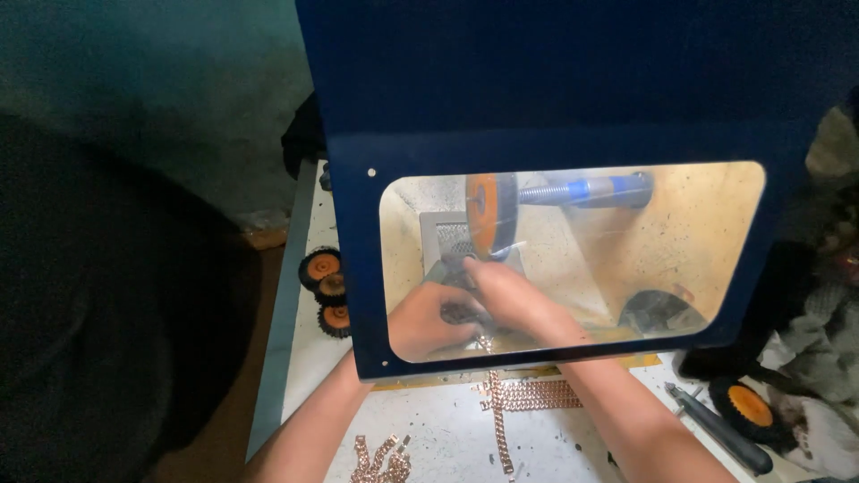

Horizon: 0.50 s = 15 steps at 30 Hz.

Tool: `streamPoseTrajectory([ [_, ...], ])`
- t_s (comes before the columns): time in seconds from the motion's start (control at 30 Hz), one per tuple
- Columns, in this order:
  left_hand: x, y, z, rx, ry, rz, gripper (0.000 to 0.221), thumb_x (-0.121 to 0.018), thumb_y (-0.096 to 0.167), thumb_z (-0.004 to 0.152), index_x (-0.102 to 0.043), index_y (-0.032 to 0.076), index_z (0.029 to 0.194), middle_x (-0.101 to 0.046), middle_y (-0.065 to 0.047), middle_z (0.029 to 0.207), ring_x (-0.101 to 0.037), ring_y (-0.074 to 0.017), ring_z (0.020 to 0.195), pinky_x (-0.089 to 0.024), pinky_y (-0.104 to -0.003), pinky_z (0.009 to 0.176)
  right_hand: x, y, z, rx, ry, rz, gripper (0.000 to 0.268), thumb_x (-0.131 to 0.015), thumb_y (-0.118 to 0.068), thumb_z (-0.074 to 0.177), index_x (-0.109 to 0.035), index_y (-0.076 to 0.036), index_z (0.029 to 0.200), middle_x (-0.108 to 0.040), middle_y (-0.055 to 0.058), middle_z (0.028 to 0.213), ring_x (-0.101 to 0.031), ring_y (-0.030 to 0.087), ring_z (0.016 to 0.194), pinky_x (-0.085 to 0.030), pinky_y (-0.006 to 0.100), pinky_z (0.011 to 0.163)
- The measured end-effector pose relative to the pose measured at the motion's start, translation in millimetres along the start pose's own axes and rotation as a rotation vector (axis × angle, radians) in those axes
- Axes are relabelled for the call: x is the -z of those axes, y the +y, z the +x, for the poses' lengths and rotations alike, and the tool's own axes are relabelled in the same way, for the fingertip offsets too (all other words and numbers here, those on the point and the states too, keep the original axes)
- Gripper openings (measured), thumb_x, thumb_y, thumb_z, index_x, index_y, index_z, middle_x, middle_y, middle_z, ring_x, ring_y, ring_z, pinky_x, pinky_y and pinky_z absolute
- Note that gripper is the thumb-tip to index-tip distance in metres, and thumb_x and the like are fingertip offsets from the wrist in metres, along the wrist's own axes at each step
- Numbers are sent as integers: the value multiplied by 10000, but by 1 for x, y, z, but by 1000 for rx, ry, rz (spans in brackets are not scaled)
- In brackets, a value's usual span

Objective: Polishing a metal chain using a bench-mounted polishing wheel inside a protective enclosure.

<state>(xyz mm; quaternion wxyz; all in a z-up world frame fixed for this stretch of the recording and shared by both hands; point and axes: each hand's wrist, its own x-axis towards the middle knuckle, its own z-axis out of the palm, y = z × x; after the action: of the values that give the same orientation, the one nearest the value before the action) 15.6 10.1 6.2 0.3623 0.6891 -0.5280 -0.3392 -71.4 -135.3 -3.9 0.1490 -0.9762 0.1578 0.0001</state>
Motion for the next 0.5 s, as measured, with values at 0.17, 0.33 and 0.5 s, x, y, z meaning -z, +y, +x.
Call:
streamPoseTrajectory([
  [0.17,1,-5,2,24,5,23,363,-757,274,877,-737,134,1212,-763,-122,1158,-702,-292,1156,-576,-418,997,-10,7,5,39,23,94,220,-568,-130,967,-630,-55,1165,-739,250,1003,-709,449,1024,-574,553,874],
  [0.33,1,-2,0,31,16,-12,401,-768,265,859,-727,130,1234,-745,-141,1202,-673,-305,1206,-552,-434,1033,-17,17,16,-81,-72,221,584,-663,-276,935,-490,-153,1478,-691,223,1267,-628,419,1228,-526,565,1024],
  [0.5,1,0,1,15,-19,-59,399,-765,245,860,-723,122,1237,-736,-150,1228,-650,-324,1241,-549,-460,1031,-13,11,22,-117,-118,264,729,-707,-395,896,-379,-221,1524,-626,219,1379,-583,415,1294,-461,555,1129],
])
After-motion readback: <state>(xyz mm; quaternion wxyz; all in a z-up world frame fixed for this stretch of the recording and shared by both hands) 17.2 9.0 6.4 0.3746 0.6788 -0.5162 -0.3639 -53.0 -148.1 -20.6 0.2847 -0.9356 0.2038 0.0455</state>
